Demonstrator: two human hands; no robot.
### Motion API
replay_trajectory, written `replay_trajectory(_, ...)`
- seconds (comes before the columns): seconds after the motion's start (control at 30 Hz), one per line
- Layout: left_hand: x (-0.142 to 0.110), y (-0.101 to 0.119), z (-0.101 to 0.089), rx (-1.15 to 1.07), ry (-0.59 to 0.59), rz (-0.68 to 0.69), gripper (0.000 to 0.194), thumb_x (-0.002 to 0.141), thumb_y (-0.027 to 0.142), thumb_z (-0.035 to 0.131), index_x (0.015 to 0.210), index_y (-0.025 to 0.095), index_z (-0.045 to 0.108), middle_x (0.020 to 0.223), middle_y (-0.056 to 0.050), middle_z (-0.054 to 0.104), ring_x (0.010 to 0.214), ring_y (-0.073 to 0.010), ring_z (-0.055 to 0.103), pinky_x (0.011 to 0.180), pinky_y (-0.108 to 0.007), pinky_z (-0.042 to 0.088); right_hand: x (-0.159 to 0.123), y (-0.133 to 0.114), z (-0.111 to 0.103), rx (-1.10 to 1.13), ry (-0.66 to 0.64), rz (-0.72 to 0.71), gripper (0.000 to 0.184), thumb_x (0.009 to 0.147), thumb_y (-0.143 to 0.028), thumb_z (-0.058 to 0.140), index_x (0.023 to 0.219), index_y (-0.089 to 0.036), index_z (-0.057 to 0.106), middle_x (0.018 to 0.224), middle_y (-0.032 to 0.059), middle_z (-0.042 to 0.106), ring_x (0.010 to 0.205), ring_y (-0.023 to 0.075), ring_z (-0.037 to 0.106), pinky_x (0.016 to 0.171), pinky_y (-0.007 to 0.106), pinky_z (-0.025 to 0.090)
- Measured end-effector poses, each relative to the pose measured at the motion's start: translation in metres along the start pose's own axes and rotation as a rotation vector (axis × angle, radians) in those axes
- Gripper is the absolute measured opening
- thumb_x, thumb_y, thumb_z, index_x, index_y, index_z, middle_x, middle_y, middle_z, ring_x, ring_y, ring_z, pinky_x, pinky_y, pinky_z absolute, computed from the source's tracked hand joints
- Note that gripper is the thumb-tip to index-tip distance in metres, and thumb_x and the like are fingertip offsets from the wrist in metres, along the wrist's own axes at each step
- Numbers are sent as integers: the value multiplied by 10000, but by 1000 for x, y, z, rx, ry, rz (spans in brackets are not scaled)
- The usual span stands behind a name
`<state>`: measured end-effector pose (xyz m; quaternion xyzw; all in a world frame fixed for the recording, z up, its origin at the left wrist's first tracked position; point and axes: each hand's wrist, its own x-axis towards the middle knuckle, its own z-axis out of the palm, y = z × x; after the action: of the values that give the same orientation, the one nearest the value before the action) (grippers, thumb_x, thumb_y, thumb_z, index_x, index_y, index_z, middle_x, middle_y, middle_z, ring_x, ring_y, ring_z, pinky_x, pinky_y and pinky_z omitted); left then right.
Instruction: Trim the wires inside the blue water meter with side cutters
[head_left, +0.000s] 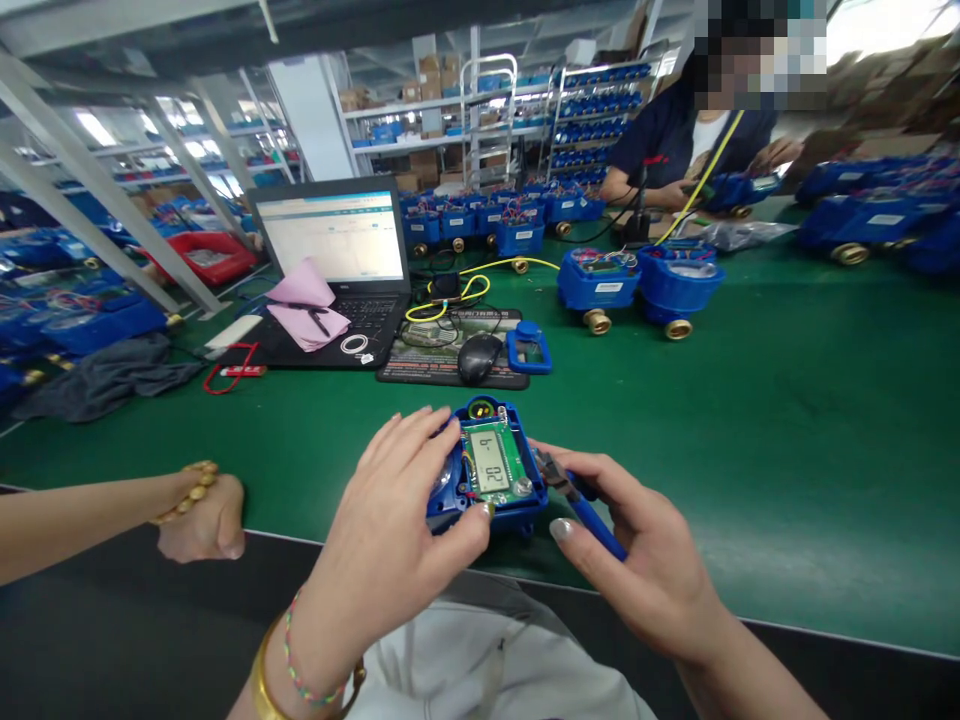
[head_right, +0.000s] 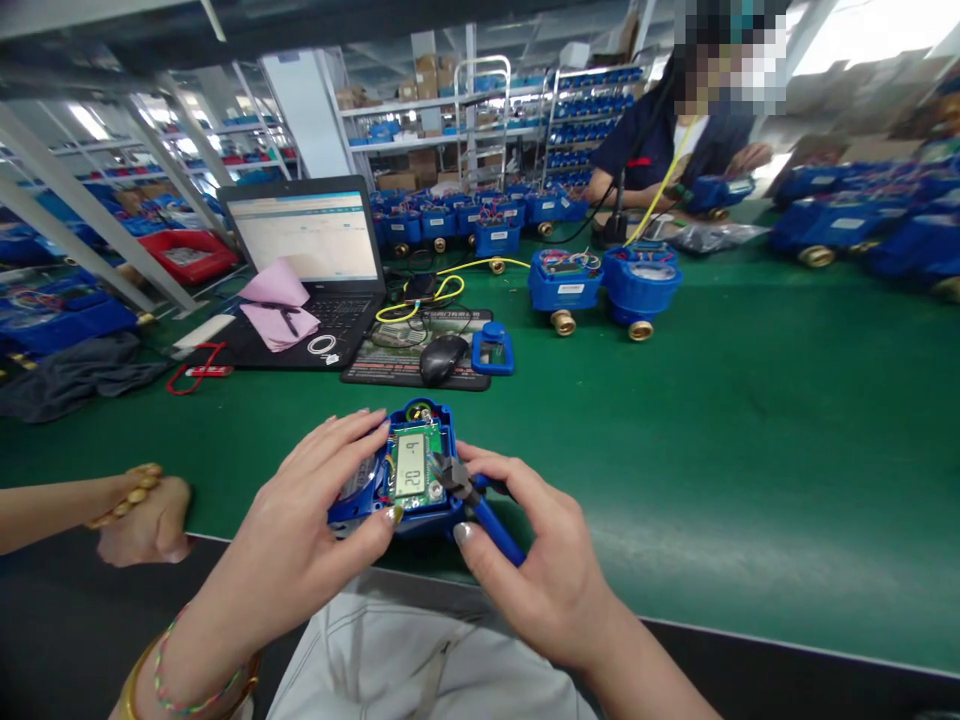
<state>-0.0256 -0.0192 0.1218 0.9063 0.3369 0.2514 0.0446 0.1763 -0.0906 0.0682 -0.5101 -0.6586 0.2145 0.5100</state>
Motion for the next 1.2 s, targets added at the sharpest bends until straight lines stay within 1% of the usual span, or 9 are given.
replay_trajectory(0.07,0,-1,-1,12,-19,11,467,857,297,479,1270,81,514,1343,-163,498,1262,-289,457,1088,-568,367,0,0,0,13,3,7,262,884,-244,551,1143,-215,522,1264,124,616,1144,240,606,945,355,518)
replay_trajectory(0.13,0,-2,-2,17,-37,18,476,860,297,477,1289,90,496,1354,-158,489,1272,-283,448,1093,-567,362,1,1,1,33,6,11,261,882,-244,556,1140,-219,527,1262,119,618,1145,240,606,948,358,517)
replay_trajectory(0.33,-4,-5,-2,11,-46,7,473,862,303,485,1304,132,474,1374,-137,472,1291,-272,426,1107,-556,345,-2,5,2,99,16,43,276,856,-234,575,1131,-211,562,1254,122,629,1118,255,625,925,364,531)
replay_trajectory(0.53,-6,-3,-3,-8,-65,-8,500,829,299,514,1305,170,433,1390,-101,458,1316,-241,395,1142,-523,304,-8,10,3,183,4,36,290,862,-237,565,1151,-243,543,1306,89,600,1170,235,595,957,352,510)
replay_trajectory(0.63,-7,-2,-3,-26,-62,-44,539,814,289,524,1324,180,389,1401,-85,444,1327,-222,380,1155,-496,293,-9,12,2,200,-5,35,293,862,-239,561,1155,-229,542,1315,108,590,1173,246,591,970,370,501)
replay_trajectory(0.73,-10,-1,-2,-39,-53,-74,581,795,280,534,1341,179,362,1405,-82,437,1328,-223,374,1160,-485,286,-9,13,1,206,1,30,276,864,-243,562,1138,-210,551,1291,133,603,1144,262,609,946,385,516)
replay_trajectory(0.87,-12,1,-1,-41,-41,-78,598,775,272,542,1338,168,369,1401,-87,441,1332,-230,366,1165,-478,272,-12,15,1,206,11,5,257,861,-232,560,1117,-212,552,1272,129,618,1130,261,619,922,382,531)
replay_trajectory(1.0,-14,2,0,-49,-26,-69,578,785,284,552,1323,160,381,1401,-84,440,1337,-212,358,1176,-446,253,-16,18,1,207,15,-5,267,855,-221,565,1122,-213,552,1284,136,608,1153,274,603,921,391,528)
replay_trajectory(1.2,-15,3,1,-40,-26,-65,565,784,282,561,1307,153,390,1406,-81,436,1343,-199,349,1186,-410,222,-19,18,1,236,10,-3,255,857,-227,572,1112,-219,557,1298,130,600,1187,272,580,926,370,524)
